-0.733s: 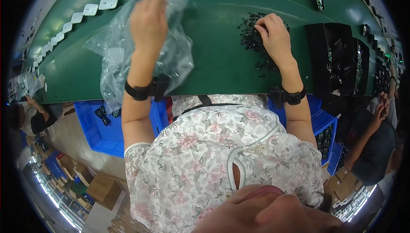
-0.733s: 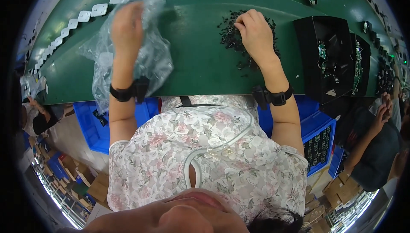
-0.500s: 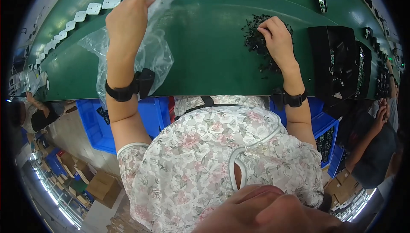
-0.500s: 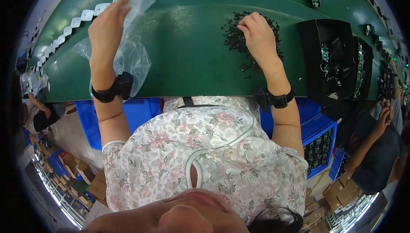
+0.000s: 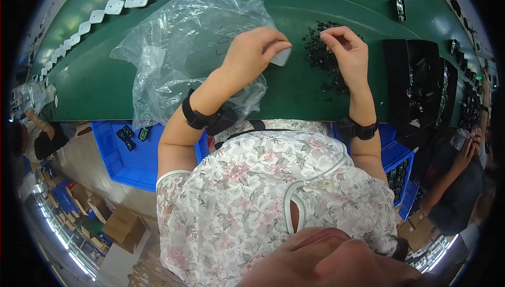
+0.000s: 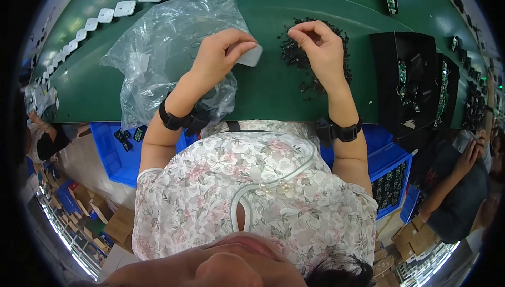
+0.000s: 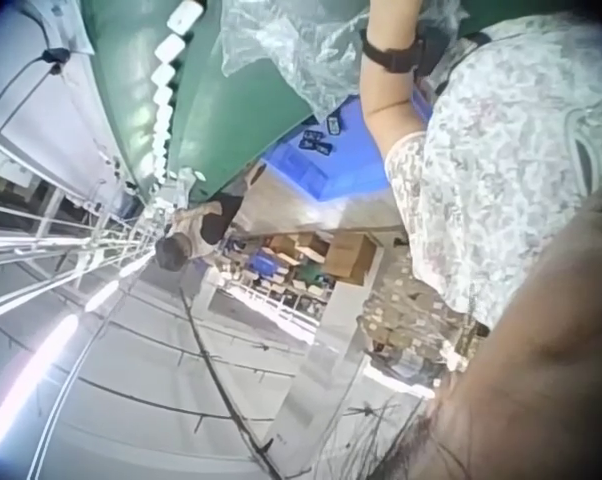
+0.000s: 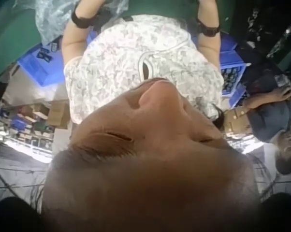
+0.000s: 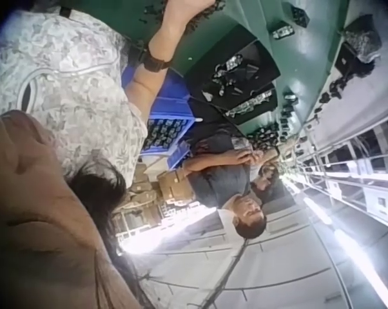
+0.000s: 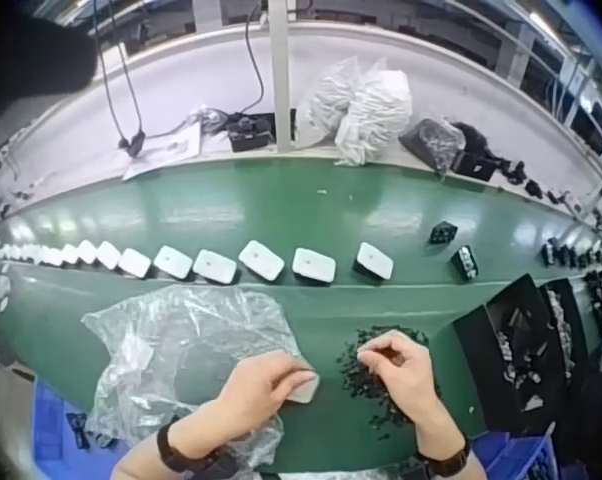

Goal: The person picks up a white plastic plate, inserts a small black component into it, and then presses a black plastic housing onto the assembly. After repeating this process, the person reaches into a large plastic bag to retrieve more white plastic plates.

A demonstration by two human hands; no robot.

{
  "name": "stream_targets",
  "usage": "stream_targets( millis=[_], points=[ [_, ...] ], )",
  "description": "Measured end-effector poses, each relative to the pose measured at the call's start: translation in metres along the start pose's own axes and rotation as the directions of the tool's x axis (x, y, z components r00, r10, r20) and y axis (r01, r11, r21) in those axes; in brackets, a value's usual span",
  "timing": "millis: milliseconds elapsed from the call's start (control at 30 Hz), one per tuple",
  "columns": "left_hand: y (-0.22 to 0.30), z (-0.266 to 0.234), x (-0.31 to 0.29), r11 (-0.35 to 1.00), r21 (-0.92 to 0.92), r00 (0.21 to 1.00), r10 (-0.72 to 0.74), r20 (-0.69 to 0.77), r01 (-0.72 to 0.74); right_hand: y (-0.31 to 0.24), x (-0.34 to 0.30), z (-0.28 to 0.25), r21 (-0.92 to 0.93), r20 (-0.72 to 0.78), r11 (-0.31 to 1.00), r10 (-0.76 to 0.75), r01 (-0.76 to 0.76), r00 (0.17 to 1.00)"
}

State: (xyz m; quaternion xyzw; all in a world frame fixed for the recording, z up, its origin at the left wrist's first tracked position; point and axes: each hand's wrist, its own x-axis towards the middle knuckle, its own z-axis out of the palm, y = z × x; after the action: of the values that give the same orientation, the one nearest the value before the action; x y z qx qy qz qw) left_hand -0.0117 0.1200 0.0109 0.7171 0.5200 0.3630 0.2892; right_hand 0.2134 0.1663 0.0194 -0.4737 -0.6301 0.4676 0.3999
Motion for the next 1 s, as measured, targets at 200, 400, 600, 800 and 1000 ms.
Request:
stream_targets(
  millis=[200,400,600,800,1000],
  points=[
    [0.029,0.011,0.003,0.981,-0.187,0.986,-0.086,-0.145,0.057,-0.016,-0.002,0.023,0.342,0.173,0.926,0.107,-0.162,0.979],
    [0.026,0.015,0.003,1.000,0.014,0.975,0.013,-0.223,-0.010,-0.019,-0.004,0.031,0.379,0.184,0.924,-0.025,-0.047,0.983],
    [0.026,0.018,0.001,0.979,-0.201,0.961,-0.075,-0.265,0.021,-0.022,-0.005,0.030,0.313,0.243,0.948,-0.019,-0.060,0.970],
    [0.030,0.014,-0.001,0.899,-0.403,0.950,-0.257,-0.175,0.169,-0.022,-0.007,0.030,0.249,0.216,0.966,0.011,-0.066,0.976],
    [0.031,0.013,-0.004,0.658,-0.713,0.941,-0.337,0.008,0.242,-0.024,-0.007,0.026,0.002,0.188,0.999,-0.046,0.046,0.981]
  ],
)
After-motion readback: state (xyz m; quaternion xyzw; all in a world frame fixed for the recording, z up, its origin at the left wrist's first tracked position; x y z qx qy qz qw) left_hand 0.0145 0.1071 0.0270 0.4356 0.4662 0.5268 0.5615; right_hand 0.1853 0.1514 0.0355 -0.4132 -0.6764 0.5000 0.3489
